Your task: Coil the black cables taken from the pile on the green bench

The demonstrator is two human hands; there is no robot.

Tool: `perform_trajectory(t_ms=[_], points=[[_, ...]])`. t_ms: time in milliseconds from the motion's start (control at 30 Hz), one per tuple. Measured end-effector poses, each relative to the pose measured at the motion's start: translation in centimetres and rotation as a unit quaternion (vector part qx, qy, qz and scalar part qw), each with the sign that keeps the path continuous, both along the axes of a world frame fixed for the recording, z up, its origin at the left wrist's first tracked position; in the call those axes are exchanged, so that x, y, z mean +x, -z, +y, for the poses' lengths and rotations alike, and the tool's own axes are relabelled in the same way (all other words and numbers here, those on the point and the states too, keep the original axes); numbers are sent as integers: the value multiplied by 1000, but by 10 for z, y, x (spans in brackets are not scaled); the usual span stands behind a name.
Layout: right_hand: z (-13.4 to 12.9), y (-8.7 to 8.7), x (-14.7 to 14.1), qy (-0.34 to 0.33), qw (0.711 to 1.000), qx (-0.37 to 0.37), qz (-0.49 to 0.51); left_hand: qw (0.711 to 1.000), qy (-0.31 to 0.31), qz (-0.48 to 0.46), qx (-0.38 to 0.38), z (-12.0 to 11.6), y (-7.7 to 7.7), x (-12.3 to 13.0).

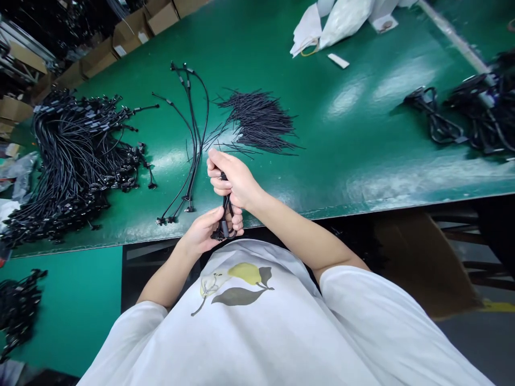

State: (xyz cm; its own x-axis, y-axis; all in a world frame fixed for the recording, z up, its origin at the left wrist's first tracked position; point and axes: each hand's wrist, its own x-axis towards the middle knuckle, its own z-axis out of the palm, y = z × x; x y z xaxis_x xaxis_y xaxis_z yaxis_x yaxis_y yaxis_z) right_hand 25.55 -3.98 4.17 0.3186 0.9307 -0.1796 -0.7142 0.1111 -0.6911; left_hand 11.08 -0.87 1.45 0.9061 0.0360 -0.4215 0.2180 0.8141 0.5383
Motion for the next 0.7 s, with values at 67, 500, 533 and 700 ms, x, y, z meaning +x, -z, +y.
perform_trajectory(t_ms=[67,500,533,700], points=[[0,1,1,-9,1000,-2,3,1000,-2,1,-14,1,0,2],[-27,4,23,79,868,43,-489,980,-42,71,179,12,9,-8],[-33,6,24,55,797,62,-599,975,-34,77,205,16,12,-11],[-54,43,14,-104,455,129,-875,958,76,77,266,20,20,-17]])
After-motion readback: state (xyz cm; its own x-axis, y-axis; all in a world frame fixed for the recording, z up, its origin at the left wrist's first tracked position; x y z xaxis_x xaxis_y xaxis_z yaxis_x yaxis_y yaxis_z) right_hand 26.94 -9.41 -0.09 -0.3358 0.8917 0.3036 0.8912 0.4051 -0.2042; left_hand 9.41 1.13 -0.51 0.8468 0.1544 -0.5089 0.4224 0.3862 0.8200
